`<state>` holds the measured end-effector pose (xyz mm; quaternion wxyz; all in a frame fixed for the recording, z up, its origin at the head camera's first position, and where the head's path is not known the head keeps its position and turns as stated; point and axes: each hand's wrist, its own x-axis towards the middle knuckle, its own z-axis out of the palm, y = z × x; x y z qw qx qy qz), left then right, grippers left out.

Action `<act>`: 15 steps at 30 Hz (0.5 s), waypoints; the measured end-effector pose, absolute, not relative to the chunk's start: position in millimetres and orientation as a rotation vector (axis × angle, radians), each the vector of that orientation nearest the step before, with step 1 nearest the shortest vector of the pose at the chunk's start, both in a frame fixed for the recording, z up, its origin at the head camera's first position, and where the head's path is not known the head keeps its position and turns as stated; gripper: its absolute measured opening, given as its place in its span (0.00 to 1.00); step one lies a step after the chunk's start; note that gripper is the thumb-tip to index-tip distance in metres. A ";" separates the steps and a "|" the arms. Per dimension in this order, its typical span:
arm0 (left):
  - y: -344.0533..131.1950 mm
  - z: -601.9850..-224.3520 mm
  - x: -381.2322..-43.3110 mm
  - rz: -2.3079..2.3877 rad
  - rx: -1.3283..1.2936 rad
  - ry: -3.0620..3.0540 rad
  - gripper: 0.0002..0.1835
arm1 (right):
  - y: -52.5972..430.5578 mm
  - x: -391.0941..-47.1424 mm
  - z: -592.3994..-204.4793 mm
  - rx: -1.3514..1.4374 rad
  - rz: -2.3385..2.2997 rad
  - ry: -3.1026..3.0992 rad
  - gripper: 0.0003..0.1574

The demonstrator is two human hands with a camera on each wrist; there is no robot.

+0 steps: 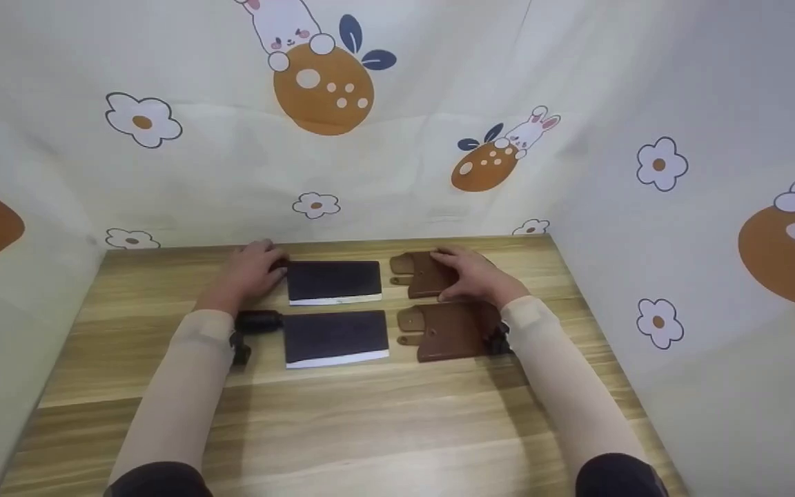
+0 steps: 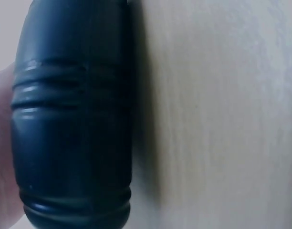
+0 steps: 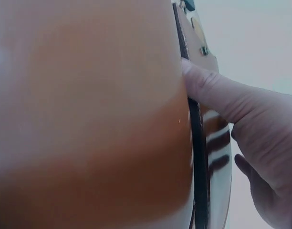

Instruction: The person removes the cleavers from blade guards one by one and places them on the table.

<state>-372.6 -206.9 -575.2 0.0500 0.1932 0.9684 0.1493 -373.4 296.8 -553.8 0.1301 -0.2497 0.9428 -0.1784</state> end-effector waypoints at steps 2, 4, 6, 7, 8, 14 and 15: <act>-207.0 -574.5 -372.3 0.470 0.584 2.954 0.21 | 295.4 -374.2 -552.6 -0.730 -0.502 2.749 0.65; -206.7 -573.4 -371.4 0.499 0.581 2.955 0.22 | 295.4 -374.8 -552.2 -0.740 -0.501 2.755 0.65; -205.1 -572.1 -369.7 0.526 0.588 2.958 0.23 | 298.1 -374.6 -553.7 -0.731 -0.555 2.744 0.66; -204.1 -571.1 -368.5 0.542 0.587 2.961 0.24 | 300.1 -374.1 -554.6 -0.725 -0.590 2.739 0.66; -203.0 -570.0 -367.0 0.556 0.586 2.964 0.25 | 302.3 -373.3 -555.4 -0.724 -0.623 2.737 0.66; -196.3 -562.1 -355.8 0.639 0.561 2.998 0.34 | 314.4 -364.3 -555.3 -0.791 -0.662 2.892 0.61; -195.3 -560.9 -353.9 0.647 0.551 3.011 0.36 | 315.5 -362.4 -554.1 -0.806 -0.641 2.944 0.61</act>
